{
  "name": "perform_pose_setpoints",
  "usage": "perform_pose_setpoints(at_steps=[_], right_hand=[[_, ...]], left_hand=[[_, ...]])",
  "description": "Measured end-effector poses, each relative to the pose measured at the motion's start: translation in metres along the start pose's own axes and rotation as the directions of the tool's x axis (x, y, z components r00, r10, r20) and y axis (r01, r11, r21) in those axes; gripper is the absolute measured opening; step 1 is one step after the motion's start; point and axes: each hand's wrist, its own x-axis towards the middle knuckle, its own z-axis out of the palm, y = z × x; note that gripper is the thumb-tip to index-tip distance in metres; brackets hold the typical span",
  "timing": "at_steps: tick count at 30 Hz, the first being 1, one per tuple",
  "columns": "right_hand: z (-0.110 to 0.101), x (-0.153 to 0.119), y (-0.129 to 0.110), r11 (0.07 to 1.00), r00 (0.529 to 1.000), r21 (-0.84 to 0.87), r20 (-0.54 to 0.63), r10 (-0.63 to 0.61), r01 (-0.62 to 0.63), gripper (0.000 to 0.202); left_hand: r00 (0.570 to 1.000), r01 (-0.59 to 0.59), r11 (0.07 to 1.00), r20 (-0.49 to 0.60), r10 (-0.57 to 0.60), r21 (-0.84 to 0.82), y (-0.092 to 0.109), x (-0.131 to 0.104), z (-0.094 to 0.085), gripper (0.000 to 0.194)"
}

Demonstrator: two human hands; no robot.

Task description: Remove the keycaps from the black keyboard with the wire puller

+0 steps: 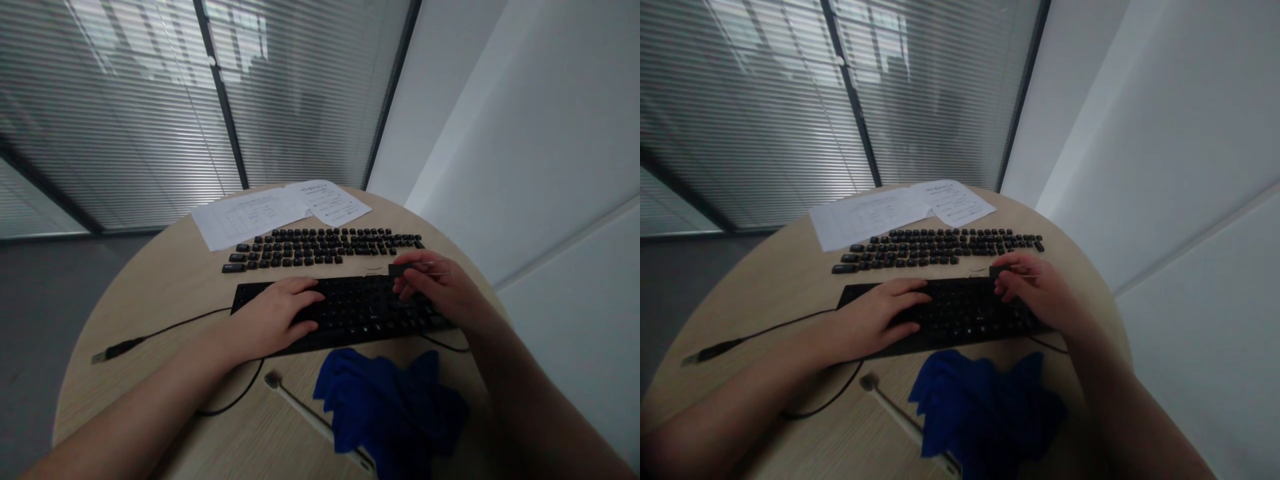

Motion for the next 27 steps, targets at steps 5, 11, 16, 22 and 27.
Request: perform_pose_setpoints(at_steps=[5, 11, 16, 22, 27], right_hand=[[0.0, -0.004, 0.004, 0.978, 0.951, -0.069, -0.231, -0.206, 0.195, 0.037], [-0.012, 0.0, 0.006, 0.922, 0.741, -0.146, -0.556, -0.376, 0.358, 0.027], [-0.013, 0.001, 0.009, 0.954, 0.84, -0.063, -0.46, -0.287, 0.292, 0.035], [0.009, -0.009, 0.007, 0.994, 0.988, -0.046, 0.122, -0.093, 0.099, 0.046], [0.024, -0.009, 0.01, 0.993, 0.947, -0.098, 0.319, -0.036, 0.071, 0.042]], left_hand=[[0.999, 0.002, 0.995, 0.047, -0.007, 0.104, 0.006, 0.001, 0.009, 0.066], [0.991, 0.005, 0.983, 0.132, -0.029, 0.183, 0.004, 0.001, 0.015, 0.068], [0.994, -0.017, 0.988, 0.107, 0.0, 0.156, 0.002, 0.002, 0.012, 0.064], [0.997, -0.033, 0.989, 0.078, 0.022, 0.141, 0.004, -0.001, 0.009, 0.061], [0.996, -0.034, 0.988, 0.083, 0.022, 0.154, 0.005, -0.001, 0.007, 0.063]])
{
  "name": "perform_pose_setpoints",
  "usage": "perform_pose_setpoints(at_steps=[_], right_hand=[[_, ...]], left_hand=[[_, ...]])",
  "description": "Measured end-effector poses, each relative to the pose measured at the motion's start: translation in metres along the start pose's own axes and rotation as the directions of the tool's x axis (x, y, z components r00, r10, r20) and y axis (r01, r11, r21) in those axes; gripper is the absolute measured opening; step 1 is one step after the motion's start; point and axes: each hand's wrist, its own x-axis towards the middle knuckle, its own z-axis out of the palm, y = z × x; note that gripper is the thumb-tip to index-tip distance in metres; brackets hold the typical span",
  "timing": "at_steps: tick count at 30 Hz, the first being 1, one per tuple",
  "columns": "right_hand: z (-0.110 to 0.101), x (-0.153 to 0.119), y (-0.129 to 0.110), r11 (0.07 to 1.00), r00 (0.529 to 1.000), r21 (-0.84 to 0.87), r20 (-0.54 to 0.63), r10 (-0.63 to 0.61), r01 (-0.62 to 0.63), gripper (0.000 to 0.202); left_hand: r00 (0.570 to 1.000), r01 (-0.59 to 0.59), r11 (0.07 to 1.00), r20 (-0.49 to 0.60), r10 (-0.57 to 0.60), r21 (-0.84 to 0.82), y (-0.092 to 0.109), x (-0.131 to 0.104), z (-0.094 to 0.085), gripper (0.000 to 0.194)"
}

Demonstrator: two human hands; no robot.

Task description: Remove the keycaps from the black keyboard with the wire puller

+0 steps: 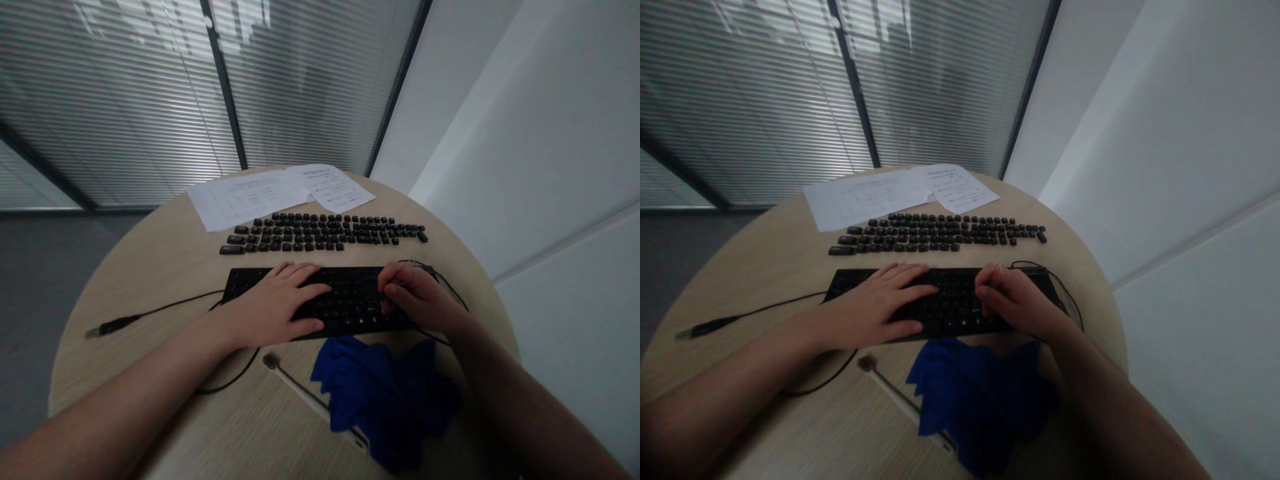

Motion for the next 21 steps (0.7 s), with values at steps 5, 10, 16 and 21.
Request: perform_pose_setpoints(at_steps=[5, 10, 16, 21], right_hand=[[0.0063, 0.0035, 0.0025, 0.998, 0.998, 0.024, 0.033, 0.059, -0.06, 0.041], [0.01, 0.006, 0.0037, 0.996, 0.997, 0.056, 0.018, 0.074, -0.075, 0.042], [0.0091, 0.0052, 0.0047, 0.994, 0.994, 0.038, 0.021, 0.103, -0.104, 0.033], [0.0067, 0.002, 0.0062, 0.997, 0.995, -0.013, 0.053, 0.08, -0.08, 0.029]], left_hand=[[0.999, -0.019, 1.0, -0.039, 0.019, -0.008, -0.0044, 0.0008, 0.0019, 0.052], [0.997, -0.025, 1.0, -0.075, 0.024, -0.01, -0.0098, 0.0027, 0.0059, 0.045], [0.998, -0.015, 1.0, -0.06, 0.015, -0.003, -0.0078, 0.003, 0.0054, 0.044], [0.999, -0.003, 1.0, -0.037, 0.004, 0.012, -0.0046, 0.0042, 0.0037, 0.046]])
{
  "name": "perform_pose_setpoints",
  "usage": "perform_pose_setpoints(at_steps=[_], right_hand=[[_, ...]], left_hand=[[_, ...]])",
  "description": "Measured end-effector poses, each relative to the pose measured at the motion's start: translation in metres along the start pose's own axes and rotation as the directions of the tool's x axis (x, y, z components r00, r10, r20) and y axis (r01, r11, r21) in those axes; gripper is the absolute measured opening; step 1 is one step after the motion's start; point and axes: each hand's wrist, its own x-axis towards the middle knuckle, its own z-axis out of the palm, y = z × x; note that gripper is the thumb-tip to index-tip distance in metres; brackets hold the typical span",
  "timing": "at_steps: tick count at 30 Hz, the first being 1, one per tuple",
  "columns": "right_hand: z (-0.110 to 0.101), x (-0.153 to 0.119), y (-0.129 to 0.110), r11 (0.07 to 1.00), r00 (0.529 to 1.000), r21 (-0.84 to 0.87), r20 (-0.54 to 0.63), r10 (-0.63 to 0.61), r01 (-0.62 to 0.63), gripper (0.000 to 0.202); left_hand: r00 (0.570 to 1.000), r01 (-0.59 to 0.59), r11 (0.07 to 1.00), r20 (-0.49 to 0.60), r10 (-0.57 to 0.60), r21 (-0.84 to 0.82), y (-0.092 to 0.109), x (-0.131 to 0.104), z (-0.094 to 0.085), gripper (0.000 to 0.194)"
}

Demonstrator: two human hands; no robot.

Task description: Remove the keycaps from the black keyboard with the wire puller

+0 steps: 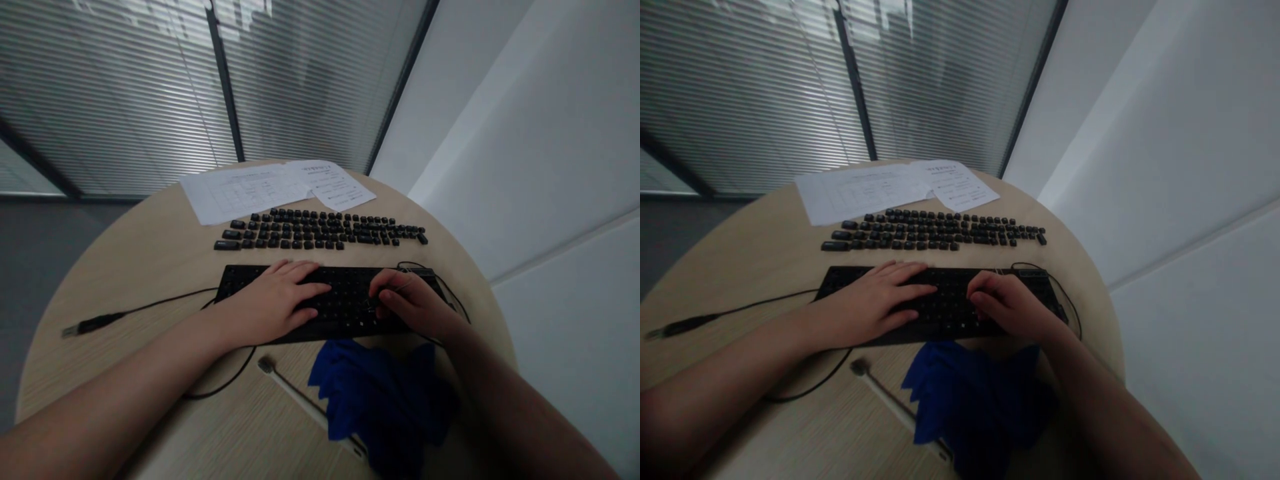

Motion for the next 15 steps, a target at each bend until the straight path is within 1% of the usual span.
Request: perform_pose_setpoints(at_steps=[3, 8, 15], right_hand=[[-0.0015, -0.0025, 0.0017, 0.999, 1.0, -0.026, -0.009, -0.019, 0.019, 0.029], [-0.0047, -0.0055, 0.0027, 0.997, 0.997, -0.064, -0.061, -0.038, 0.034, 0.029], [-0.0047, -0.0045, 0.0012, 0.996, 1.0, -0.085, 0.001, 0.01, -0.01, 0.027]], left_hand=[[1.0, -0.001, 1.0, 0.003, 0.001, 0.007, 0.0007, 0.0004, -0.0005, 0.046], [1.0, -0.007, 1.0, -0.016, 0.007, -0.008, -0.0002, 0.0002, 0.0003, 0.045], [1.0, -0.001, 1.0, -0.007, 0.001, -0.012, -0.0001, -0.0003, 0.001, 0.046]])
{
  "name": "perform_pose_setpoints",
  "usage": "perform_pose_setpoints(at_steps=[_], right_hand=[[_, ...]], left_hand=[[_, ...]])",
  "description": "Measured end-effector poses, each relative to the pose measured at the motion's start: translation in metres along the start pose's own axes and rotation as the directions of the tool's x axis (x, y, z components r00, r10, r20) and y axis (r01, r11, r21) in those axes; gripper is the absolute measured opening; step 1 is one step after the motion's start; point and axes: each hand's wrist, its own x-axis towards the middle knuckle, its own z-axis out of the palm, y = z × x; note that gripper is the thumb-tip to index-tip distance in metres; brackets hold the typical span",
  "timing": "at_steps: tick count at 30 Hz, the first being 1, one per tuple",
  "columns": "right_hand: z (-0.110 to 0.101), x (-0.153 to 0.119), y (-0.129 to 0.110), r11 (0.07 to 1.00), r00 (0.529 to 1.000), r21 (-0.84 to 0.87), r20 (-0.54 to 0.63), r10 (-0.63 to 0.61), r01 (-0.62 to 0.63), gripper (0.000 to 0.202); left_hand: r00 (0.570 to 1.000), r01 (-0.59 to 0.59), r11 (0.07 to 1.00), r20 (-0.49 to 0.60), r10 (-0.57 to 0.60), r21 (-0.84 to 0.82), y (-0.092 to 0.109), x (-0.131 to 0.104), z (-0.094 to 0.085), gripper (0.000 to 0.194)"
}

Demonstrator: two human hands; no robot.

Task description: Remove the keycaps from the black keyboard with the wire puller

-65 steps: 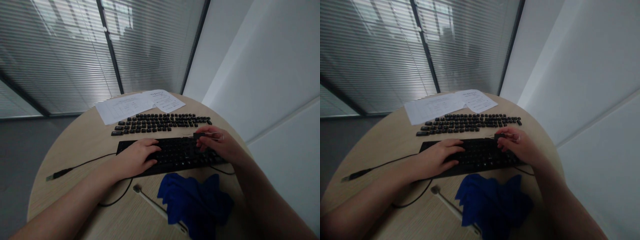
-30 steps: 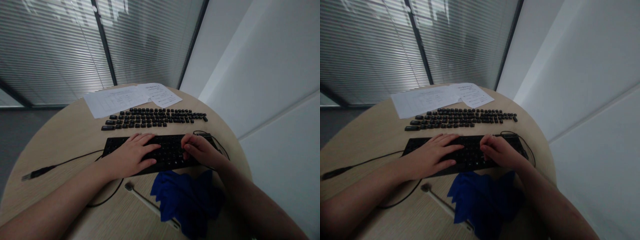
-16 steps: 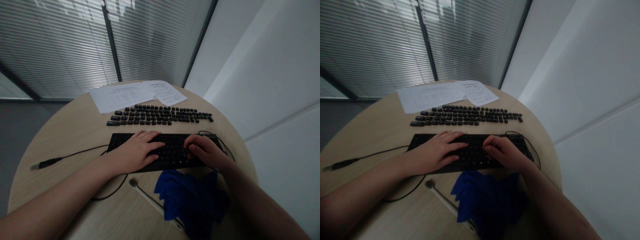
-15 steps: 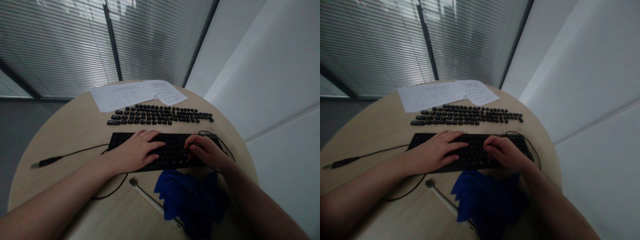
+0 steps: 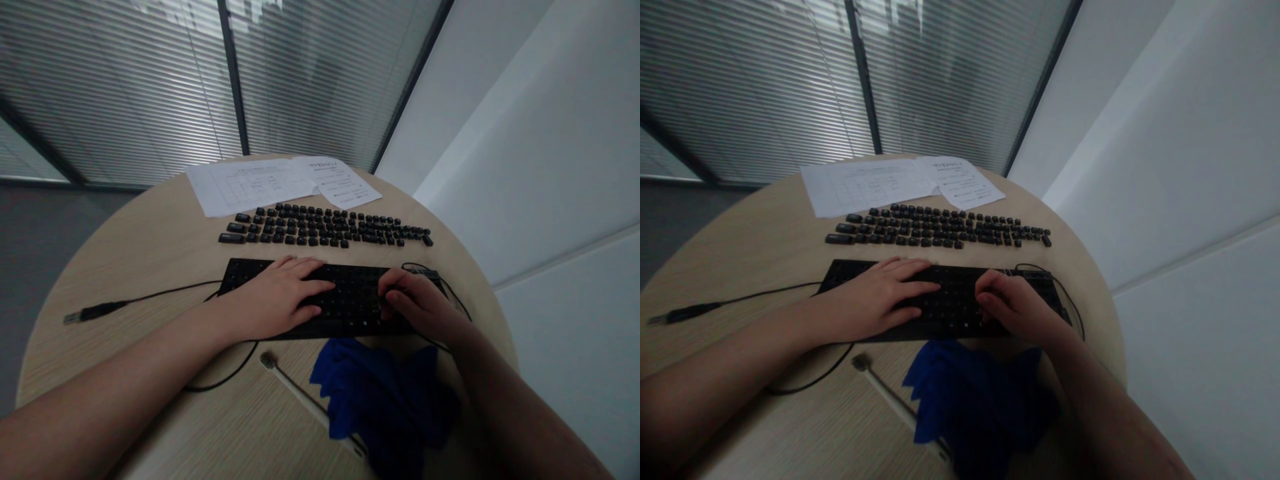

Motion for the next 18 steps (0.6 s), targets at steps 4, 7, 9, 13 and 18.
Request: perform_pose_setpoints(at_steps=[4, 7, 9, 13, 18], right_hand=[[0.0004, 0.0008, -0.0022, 1.0, 1.0, -0.004, 0.018, -0.007, 0.007, 0.027], [0.0018, 0.0011, -0.0024, 0.998, 0.999, 0.048, 0.021, 0.041, -0.042, 0.028], [0.0035, 0.0017, -0.001, 0.991, 0.997, 0.108, 0.007, 0.079, -0.079, 0.03], [0.0062, 0.004, 0.003, 0.972, 0.992, 0.2, 0.005, 0.122, -0.121, 0.035], [0.0053, 0.0055, 0.0018, 0.982, 0.993, 0.155, 0.055, 0.101, -0.108, 0.034]], left_hand=[[1.0, 0.012, 1.0, 0.009, -0.012, -0.016, 0.0012, 0.0007, -0.0013, 0.045], [1.0, 0.014, 1.0, 0.008, -0.013, -0.027, 0.0013, 0.0011, -0.0012, 0.044], [1.0, 0.009, 1.0, 0.003, -0.009, -0.027, 0.0009, 0.0012, -0.0005, 0.045], [1.0, 0.006, 0.999, -0.004, -0.006, -0.036, 0.0, 0.0013, 0.0005, 0.044], [1.0, 0.016, 0.999, 0.005, -0.016, -0.036, 0.0005, 0.0017, 0.0, 0.044]])
